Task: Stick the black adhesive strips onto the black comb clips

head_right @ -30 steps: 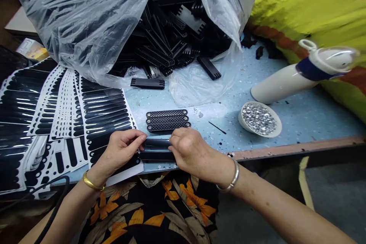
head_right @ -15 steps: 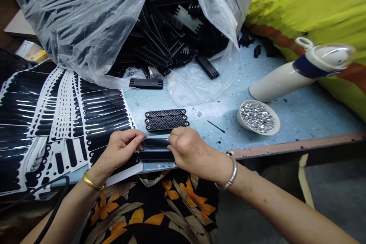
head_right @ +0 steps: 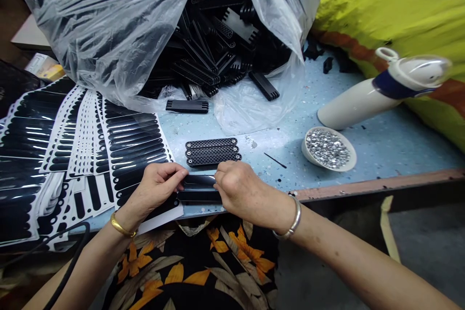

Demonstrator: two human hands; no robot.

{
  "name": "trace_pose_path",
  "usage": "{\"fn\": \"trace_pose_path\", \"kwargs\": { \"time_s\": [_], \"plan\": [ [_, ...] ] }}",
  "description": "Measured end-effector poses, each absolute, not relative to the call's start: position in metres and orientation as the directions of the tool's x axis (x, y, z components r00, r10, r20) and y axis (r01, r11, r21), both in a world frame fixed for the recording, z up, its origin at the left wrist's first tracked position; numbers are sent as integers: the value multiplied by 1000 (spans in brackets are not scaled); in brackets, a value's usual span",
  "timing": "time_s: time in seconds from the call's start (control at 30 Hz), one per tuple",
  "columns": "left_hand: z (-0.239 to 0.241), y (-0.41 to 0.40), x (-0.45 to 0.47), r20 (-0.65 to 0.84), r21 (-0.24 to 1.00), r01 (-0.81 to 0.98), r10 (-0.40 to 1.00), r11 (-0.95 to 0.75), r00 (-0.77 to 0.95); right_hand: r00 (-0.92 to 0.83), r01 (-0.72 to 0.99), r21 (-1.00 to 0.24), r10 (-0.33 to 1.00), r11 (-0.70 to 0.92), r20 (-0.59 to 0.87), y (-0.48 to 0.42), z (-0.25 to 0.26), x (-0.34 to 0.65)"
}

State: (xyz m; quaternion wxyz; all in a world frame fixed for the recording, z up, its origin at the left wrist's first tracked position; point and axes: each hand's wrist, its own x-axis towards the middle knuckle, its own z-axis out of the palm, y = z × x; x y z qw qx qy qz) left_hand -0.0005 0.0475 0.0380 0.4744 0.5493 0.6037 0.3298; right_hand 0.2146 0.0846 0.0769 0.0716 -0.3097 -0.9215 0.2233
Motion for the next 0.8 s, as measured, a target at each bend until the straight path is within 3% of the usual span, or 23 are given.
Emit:
{"fn": "trace_pose_path", "kwargs": {
  "time_s": [0.17, 0.37, 0.8],
  "plan": [
    [35, 50, 0, -230, 929, 311, 971, 200, 61, -788, 555, -450, 616, 699, -15, 84, 79, 214],
    [32, 49, -2, -153, 924, 366, 984, 109, 92, -776, 571, -442, 630, 692, -17, 83, 77, 215],
    [32, 48, -4, -108, 914, 401, 989, 58, 105, -737, 600, -536, 671, 594, -81, 89, 68, 222]
  ]
}}
